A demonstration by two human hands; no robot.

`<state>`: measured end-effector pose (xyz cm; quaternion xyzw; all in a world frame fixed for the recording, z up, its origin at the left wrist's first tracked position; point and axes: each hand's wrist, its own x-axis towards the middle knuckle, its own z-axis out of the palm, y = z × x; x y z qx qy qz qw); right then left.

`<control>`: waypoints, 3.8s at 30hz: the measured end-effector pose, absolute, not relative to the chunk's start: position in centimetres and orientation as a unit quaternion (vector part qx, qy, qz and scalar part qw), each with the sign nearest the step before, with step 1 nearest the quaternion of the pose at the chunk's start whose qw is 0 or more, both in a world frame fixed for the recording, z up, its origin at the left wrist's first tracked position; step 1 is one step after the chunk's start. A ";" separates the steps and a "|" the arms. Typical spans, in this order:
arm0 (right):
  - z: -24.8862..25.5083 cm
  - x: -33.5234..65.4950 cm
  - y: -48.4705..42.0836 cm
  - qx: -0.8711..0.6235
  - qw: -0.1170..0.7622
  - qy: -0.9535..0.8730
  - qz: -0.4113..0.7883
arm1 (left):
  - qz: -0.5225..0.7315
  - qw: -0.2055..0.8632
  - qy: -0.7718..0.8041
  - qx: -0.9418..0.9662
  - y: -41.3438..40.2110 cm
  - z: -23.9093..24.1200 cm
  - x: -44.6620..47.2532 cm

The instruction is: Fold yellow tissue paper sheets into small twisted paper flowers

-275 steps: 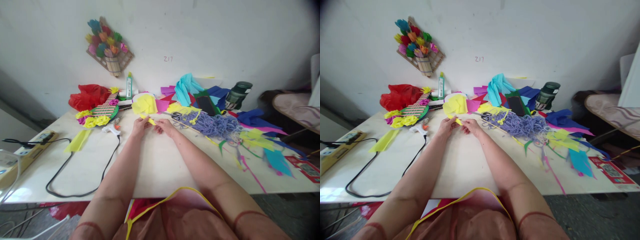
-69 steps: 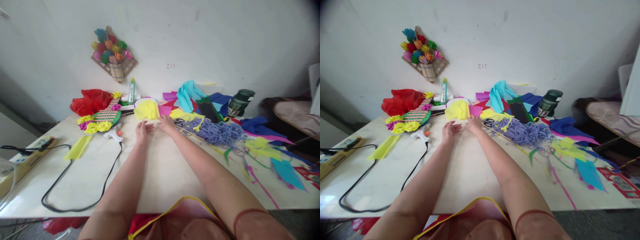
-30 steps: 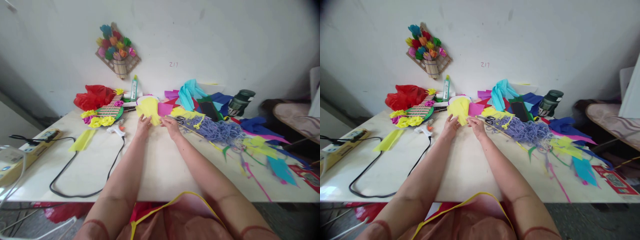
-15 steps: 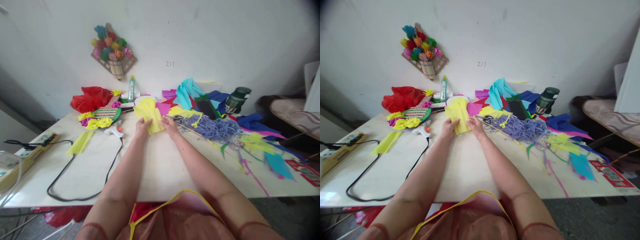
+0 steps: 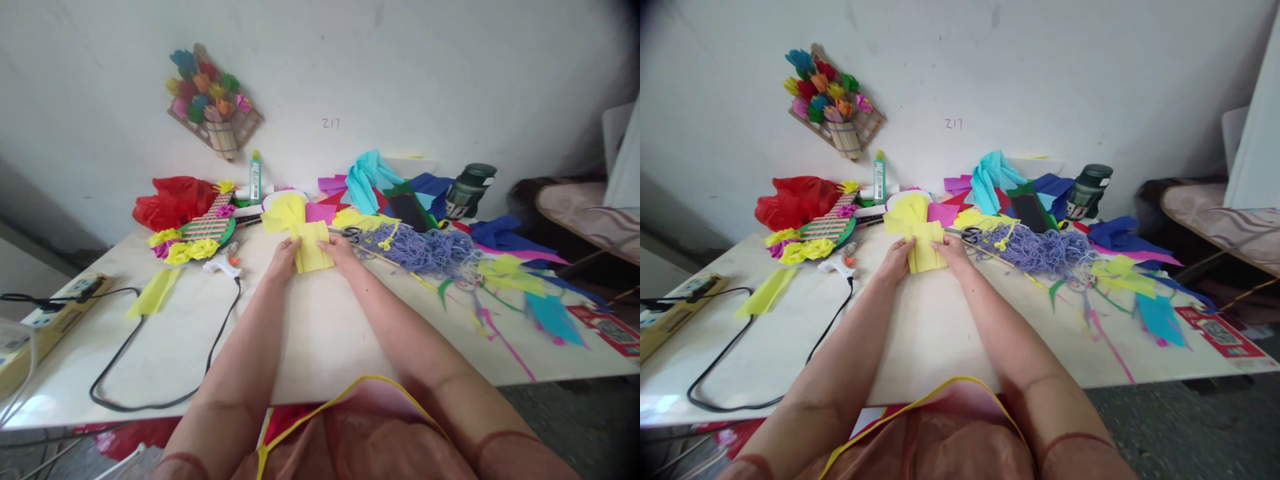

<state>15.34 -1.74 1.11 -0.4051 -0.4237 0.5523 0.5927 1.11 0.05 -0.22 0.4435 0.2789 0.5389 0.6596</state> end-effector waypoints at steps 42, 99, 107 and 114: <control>0.1 17.0 -1.4 -0.426 0.560 -0.462 0.539 | 0.590 0.547 0.377 0.458 0.2 0.1 -0.4; 1.1 16.9 -2.6 -0.408 0.473 -0.545 0.560 | 0.432 0.472 0.455 0.619 -1.0 1.4 -0.6; 0.5 17.1 -2.1 -0.406 0.482 -0.534 0.563 | 0.411 0.542 0.425 0.597 -0.8 1.0 -1.1; 0.5 17.1 -2.1 -0.377 0.498 -0.507 0.594 | 0.383 0.581 0.391 0.602 -0.4 0.3 -1.8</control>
